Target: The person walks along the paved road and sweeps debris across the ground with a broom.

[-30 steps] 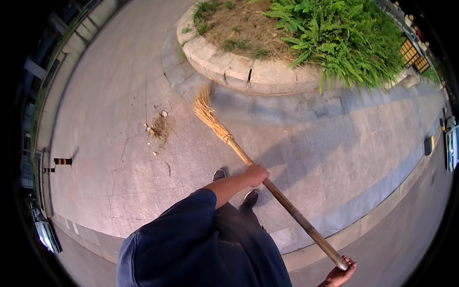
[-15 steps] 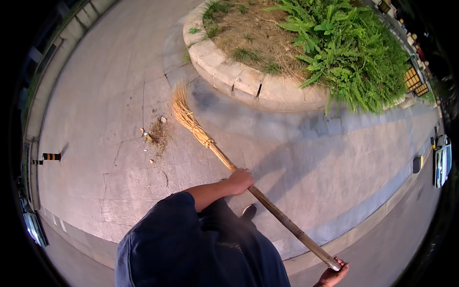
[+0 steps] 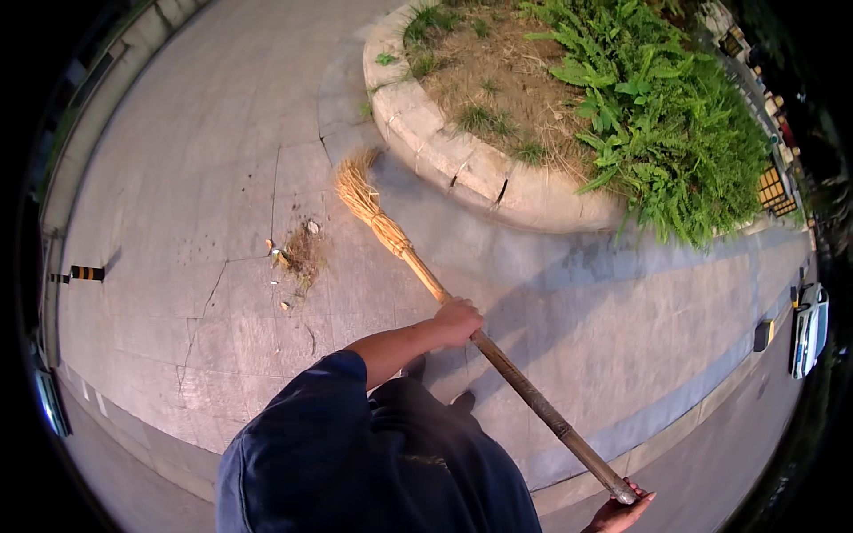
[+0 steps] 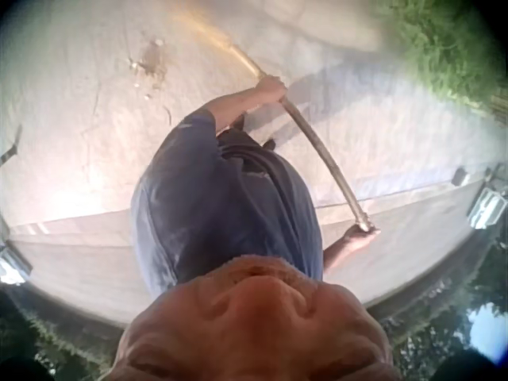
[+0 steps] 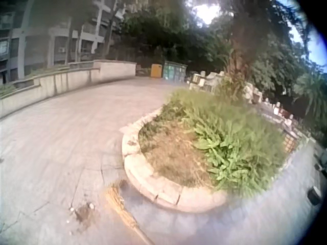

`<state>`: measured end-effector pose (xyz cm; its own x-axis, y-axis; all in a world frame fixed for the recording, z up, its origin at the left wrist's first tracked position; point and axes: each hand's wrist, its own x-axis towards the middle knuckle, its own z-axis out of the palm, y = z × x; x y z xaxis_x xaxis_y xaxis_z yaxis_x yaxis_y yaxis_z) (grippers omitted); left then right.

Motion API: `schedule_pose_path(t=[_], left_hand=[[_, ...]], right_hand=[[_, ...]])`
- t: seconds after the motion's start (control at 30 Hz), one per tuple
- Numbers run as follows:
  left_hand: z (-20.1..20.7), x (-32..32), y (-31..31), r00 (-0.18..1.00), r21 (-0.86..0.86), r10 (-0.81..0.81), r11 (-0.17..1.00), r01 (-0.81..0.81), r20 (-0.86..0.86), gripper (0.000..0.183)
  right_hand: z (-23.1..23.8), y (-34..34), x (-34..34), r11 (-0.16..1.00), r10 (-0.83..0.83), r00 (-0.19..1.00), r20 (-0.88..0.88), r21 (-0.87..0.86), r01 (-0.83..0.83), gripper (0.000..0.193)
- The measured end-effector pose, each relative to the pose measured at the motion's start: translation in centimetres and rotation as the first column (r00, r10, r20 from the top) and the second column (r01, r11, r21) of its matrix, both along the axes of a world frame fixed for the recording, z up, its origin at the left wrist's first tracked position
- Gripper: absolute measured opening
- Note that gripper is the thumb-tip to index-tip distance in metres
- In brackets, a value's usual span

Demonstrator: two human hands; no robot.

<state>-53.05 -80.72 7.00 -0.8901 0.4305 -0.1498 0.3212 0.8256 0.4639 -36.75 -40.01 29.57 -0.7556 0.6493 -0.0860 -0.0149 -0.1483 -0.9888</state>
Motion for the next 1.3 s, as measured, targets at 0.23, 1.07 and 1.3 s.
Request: schedule_pose_path(t=[0.23,1.07,1.3], left_hand=[[-2.0,-0.1,-4.7,0.974,-0.108,-0.127,0.983,0.149,0.189,0.008],[-0.2,-17.1,-5.9,0.936,-0.393,0.172,0.919,-0.039,0.308,0.018],[1.8,-20.9,-6.2,0.959,-0.274,0.187,0.954,-0.125,0.213,0.014]], right_hand=[[-0.5,-4.5,-3.2,0.997,0.075,0.987,0.140,0.000,-0.076,0.035],[-5.5,-2.9,-26.1,0.956,0.294,0.944,0.148,-0.060,-0.288,0.033],[-6.4,-0.9,-30.8,0.964,0.267,0.963,0.046,-0.028,-0.266,0.033]])
